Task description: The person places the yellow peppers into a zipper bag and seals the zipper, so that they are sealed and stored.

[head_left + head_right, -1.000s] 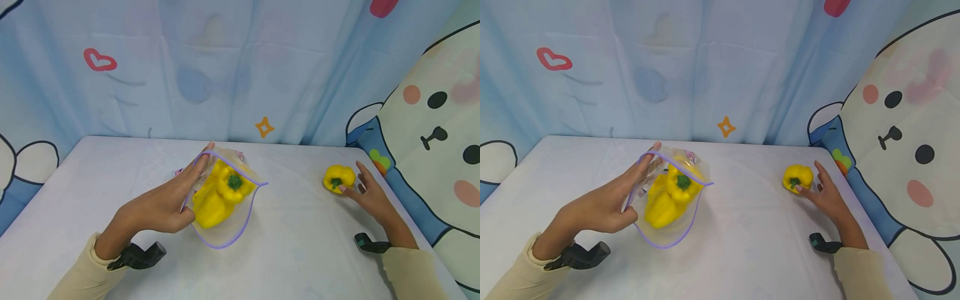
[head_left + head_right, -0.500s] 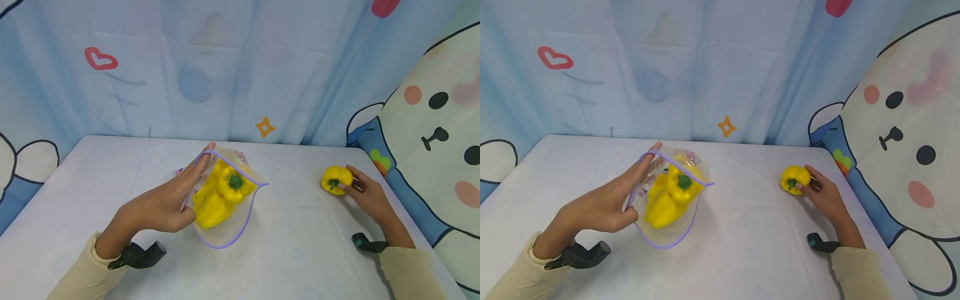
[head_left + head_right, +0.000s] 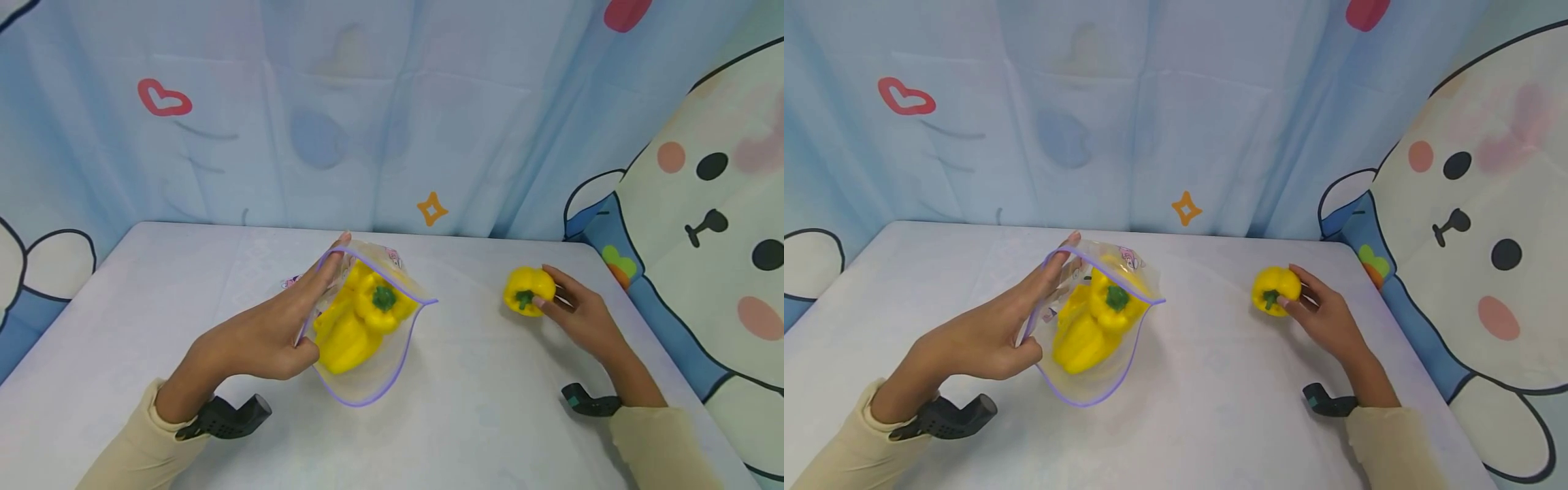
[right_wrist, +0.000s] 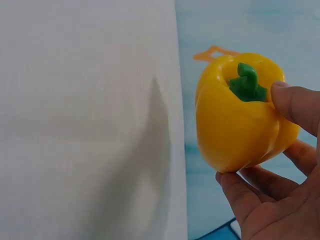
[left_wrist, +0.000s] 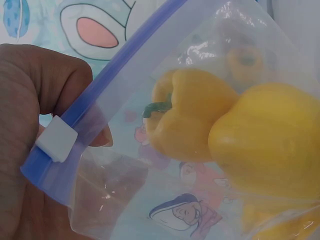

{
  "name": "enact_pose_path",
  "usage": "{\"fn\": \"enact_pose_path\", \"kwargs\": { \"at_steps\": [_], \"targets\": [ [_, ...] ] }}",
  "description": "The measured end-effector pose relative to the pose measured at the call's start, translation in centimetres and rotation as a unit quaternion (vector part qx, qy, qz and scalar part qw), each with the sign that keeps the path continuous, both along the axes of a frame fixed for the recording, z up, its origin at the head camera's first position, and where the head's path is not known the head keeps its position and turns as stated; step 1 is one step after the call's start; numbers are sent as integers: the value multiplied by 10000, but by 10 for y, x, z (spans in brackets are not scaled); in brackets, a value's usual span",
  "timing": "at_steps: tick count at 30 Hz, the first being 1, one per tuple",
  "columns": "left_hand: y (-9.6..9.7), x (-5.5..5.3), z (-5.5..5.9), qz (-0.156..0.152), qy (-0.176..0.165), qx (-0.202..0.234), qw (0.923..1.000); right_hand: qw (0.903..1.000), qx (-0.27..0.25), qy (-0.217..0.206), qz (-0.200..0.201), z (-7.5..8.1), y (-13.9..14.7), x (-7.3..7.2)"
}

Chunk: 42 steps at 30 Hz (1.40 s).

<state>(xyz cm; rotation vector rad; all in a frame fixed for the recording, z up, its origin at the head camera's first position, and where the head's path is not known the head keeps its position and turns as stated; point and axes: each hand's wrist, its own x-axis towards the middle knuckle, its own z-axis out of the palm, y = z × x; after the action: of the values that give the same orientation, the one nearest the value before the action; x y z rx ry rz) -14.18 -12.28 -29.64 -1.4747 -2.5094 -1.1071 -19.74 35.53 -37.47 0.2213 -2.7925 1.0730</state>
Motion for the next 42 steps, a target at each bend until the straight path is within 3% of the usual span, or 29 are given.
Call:
{"fn": "enact_pose_path", "kwargs": {
  "at_steps": [7,16,24,31,35,39,42],
  "targets": [
    [0,1,0,-62,61,17,10000,9990,-252,-54,376,15,-28,8],
    [1,1,1,-19,-20,-21,10000,9933,-366,470,993,32,-55,22],
    [1,0,1,-53,-33,22,10000,9814,-704,845,1575,57,-77,38],
    [2,0,-1,-106,-193,54,9997,9616,-1250,1035,2212,80,-95,56],
    [2,0,-2,-132,-221,48,9997,9448,-1633,1164,2591,90,-103,63],
    [2,0,-2,-149,-226,41,9996,9258,-2112,1057,2952,98,-112,70],
    [2,0,-3,-145,-166,29,9998,9186,-2246,954,3107,103,-120,76]
  ]
}}
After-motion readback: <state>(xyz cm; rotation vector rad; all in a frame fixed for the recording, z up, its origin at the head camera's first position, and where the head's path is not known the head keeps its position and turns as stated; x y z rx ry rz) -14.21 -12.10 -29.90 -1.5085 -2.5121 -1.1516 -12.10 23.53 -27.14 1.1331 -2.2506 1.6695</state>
